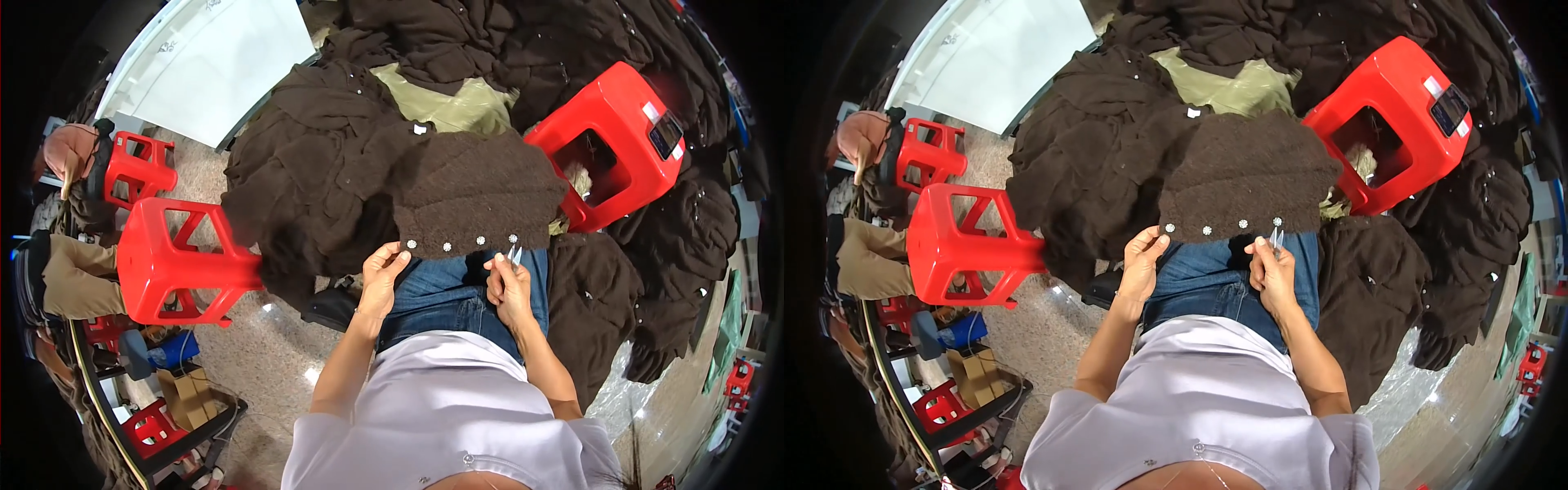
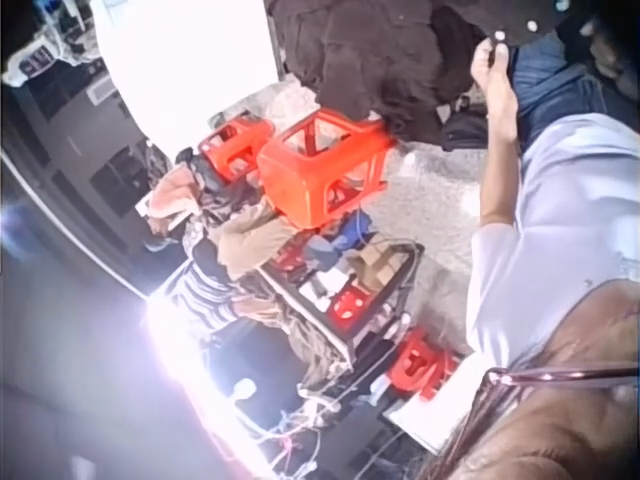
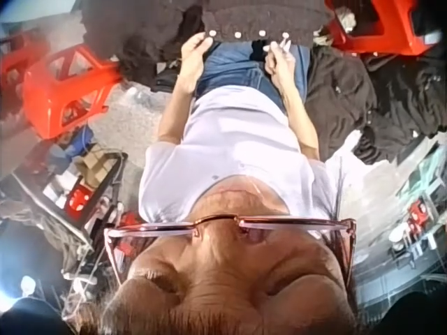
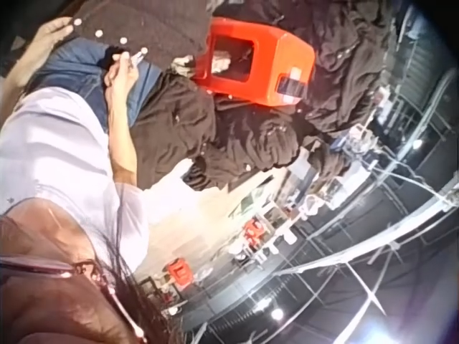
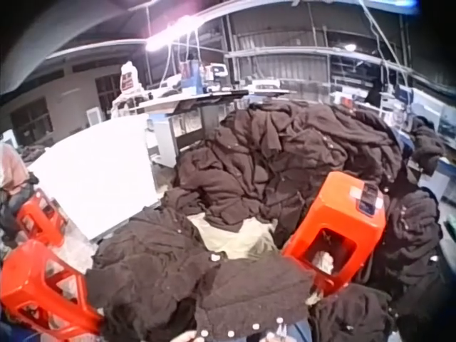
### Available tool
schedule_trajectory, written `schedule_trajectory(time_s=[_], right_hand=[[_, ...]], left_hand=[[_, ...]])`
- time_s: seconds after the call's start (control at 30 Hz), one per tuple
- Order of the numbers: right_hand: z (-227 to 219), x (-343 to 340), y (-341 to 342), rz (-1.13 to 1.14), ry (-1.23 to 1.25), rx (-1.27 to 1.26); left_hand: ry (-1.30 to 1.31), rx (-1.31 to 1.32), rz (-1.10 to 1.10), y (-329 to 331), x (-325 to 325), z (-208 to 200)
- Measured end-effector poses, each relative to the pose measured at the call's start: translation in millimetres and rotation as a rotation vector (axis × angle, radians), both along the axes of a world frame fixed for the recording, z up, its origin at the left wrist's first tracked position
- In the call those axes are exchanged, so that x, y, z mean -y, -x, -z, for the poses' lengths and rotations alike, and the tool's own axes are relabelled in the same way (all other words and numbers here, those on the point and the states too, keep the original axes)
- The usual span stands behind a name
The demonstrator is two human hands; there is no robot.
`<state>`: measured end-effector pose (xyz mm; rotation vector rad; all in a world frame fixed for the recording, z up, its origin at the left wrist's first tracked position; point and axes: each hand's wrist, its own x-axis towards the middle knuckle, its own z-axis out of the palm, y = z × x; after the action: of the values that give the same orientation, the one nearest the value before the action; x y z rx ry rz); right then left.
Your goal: Inspecting small pieces of brown fabric and checking their snap fasteners on a factory floor.
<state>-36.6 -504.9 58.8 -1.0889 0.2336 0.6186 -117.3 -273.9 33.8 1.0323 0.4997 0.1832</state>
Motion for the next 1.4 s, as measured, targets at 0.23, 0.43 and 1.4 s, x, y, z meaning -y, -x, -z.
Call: schedule_trajectory(time_s=[0.23,0.43,1.4], right_hand=[[-33.4,-45.7,-11.1,-0.262,0.472,0.997],[-36.1,-72.9,-12.5,-0.396,0.456,1.072],[-12.7,-80.9,-4.4,-0.201,0.435,1.241]], left_hand=[[0.037,0.073,-0.004,0.0,4.1,-10.0],[0.098,0.100,-0.009,-4.8,4.8,-13.9],[-0.132,0.145,-0.084,-2.1,17.1,-4.3]])
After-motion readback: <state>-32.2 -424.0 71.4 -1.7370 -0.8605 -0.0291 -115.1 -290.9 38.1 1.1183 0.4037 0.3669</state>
